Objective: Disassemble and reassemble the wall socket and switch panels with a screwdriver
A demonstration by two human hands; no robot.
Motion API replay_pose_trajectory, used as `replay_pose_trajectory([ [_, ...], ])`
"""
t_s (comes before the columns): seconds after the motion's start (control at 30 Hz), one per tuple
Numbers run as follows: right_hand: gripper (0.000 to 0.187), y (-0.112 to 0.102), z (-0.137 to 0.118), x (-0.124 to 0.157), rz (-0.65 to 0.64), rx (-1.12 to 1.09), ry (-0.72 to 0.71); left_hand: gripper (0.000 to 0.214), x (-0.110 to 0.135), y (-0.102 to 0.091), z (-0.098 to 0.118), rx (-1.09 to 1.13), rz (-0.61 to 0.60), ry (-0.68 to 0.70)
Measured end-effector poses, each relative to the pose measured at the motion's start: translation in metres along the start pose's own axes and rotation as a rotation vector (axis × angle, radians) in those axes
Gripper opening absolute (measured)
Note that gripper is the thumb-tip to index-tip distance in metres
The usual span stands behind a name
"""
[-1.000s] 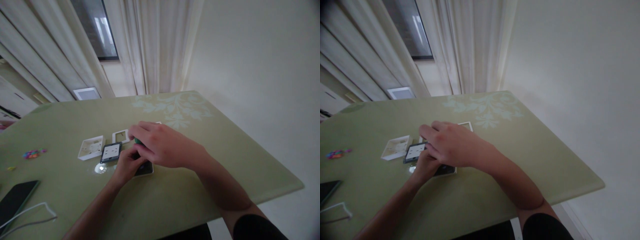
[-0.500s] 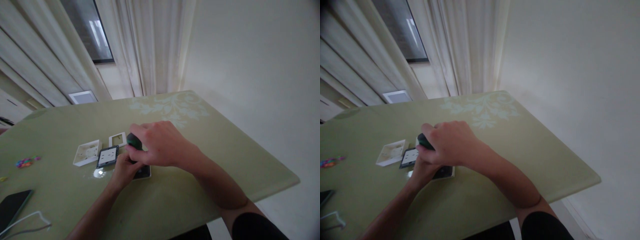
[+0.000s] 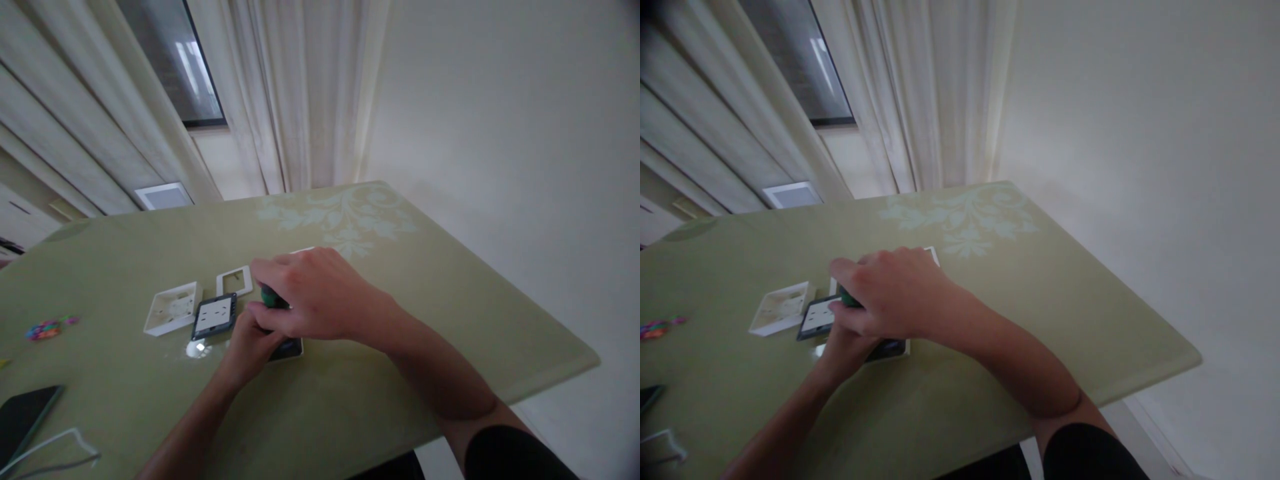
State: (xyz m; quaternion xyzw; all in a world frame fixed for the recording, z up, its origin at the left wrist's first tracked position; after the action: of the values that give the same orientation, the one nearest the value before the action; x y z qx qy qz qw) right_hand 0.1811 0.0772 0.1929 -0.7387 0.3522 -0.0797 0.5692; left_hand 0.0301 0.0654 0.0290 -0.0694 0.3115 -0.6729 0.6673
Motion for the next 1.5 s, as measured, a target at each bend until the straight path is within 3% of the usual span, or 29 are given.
replay_pose_trajectory([
  [0.1,0.027,0.001,0.001,-0.001,0.019,0.010,0.009,0.024,0.002,0.002,0.003,0.014,-0.029,0.034],
  [0.23,0.032,0.003,0.001,-0.003,-0.001,0.006,0.011,0.029,0.004,0.001,-0.002,-0.031,0.064,-0.029],
  [0.3,0.029,0.001,0.003,-0.002,-0.007,0.002,0.004,0.030,0.004,-0.003,-0.005,-0.014,0.056,-0.038],
  [0.37,0.026,-0.006,0.007,0.000,0.047,-0.025,0.020,0.032,0.004,-0.012,-0.007,-0.012,-0.002,-0.004],
  [0.53,0.019,-0.021,0.015,0.005,0.259,-0.141,0.026,0.082,0.013,-0.017,-0.011,-0.178,-0.339,0.087],
  [0.6,0.019,-0.013,0.013,0.002,0.229,-0.173,0.006,0.085,0.017,-0.010,-0.012,-0.201,-0.374,0.089],
  [0.8,0.020,0.019,0.008,-0.010,0.109,-0.173,-0.022,0.104,0.017,0.009,-0.008,-0.122,-0.318,0.054],
  [1.23,0.018,0.029,0.010,-0.013,0.082,-0.229,-0.032,0.050,0.017,0.010,-0.003,-0.045,-0.347,0.004],
  [1.33,0.018,0.029,0.011,-0.013,0.085,-0.230,-0.037,0.056,0.017,0.010,-0.005,-0.037,-0.356,0.013],
  [1.5,0.017,0.028,0.014,-0.014,0.082,-0.226,-0.029,0.092,0.018,0.009,-0.007,-0.077,-0.331,0.020],
])
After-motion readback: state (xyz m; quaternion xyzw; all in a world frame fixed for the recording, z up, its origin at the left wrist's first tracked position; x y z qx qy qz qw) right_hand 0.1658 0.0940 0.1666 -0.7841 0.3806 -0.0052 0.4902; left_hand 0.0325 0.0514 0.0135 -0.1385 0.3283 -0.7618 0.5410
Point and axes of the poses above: each hand's wrist, its own x-axis away from the middle knuckle, its own y-axis out of the palm, z = x × y, the point moved 5 cm from there along -x, towards the middle knuckle, and after that the axes turned 8 degrees about -x, right-handed, at the moved point
